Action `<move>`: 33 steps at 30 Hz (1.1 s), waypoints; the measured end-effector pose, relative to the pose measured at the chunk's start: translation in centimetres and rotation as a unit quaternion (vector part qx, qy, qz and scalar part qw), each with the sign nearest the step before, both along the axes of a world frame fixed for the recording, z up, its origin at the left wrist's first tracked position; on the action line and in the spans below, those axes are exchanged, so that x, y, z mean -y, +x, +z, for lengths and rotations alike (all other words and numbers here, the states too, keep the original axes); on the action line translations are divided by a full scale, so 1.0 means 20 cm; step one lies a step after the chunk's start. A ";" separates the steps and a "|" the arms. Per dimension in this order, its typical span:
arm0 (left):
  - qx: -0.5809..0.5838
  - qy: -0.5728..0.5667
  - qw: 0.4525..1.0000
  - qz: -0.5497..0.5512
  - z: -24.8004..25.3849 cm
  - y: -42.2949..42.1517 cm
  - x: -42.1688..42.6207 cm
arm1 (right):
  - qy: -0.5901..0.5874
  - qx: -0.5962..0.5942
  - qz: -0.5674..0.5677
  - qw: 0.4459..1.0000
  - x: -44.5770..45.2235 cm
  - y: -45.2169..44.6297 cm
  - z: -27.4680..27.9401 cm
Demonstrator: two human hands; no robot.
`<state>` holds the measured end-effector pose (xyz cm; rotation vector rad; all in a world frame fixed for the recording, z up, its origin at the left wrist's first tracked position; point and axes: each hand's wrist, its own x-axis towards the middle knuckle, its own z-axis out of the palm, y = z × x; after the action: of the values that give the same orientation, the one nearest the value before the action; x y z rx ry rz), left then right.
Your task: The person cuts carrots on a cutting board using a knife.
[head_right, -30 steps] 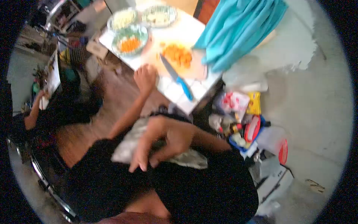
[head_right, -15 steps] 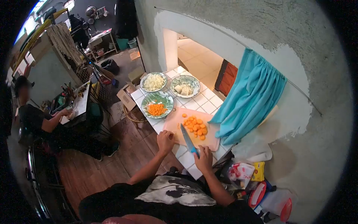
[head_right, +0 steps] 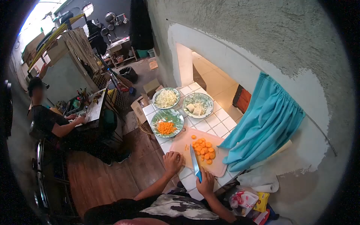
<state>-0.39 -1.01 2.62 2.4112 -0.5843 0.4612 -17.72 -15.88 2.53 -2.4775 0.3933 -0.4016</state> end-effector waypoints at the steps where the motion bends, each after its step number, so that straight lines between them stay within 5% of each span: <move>1: -0.003 -0.003 1.000 0.002 -0.01 0.00 0.00 | 0.001 0.011 0.001 1.000 0.00 0.00 0.00; 33: -0.022 -0.116 0.990 -0.084 -0.06 0.03 -0.02 | 0.109 0.038 -0.145 0.983 -0.04 0.02 -0.11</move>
<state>0.26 -0.69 1.40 2.1276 -0.6685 0.3802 -17.35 -15.16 0.27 -2.1893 0.7293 -0.5387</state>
